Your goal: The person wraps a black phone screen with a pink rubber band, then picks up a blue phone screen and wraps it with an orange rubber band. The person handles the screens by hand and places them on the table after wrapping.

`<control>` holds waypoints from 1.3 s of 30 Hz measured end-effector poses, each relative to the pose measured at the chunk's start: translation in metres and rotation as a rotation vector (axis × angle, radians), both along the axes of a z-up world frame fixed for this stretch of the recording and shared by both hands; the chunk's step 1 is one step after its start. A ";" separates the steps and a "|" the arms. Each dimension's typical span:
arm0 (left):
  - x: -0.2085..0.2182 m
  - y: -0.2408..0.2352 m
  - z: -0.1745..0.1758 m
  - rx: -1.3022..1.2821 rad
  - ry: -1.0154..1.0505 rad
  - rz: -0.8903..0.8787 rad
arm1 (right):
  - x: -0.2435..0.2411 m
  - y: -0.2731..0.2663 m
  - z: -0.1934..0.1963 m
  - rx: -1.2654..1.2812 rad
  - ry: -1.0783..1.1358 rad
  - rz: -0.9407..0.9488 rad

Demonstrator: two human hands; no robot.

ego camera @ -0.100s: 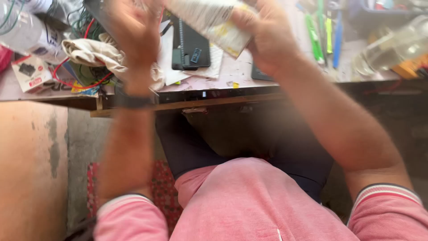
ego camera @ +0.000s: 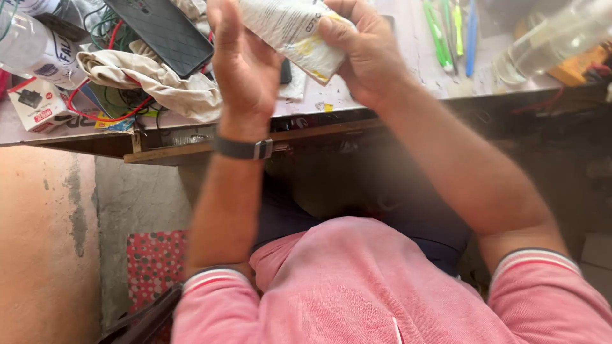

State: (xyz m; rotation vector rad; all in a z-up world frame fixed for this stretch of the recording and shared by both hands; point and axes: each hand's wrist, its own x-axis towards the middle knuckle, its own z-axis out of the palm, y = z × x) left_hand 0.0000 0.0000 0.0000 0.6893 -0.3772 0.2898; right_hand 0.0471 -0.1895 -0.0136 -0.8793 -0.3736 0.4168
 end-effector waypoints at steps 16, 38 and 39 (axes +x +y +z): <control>0.044 -0.007 0.019 0.202 -0.058 0.080 | -0.020 0.010 -0.018 0.324 0.351 0.109; 0.077 0.112 0.004 0.677 0.251 0.571 | -0.034 -0.120 -0.007 -0.023 0.066 -0.455; 0.080 0.097 -0.003 0.753 0.340 0.556 | -0.034 -0.128 -0.005 -0.011 0.035 -0.444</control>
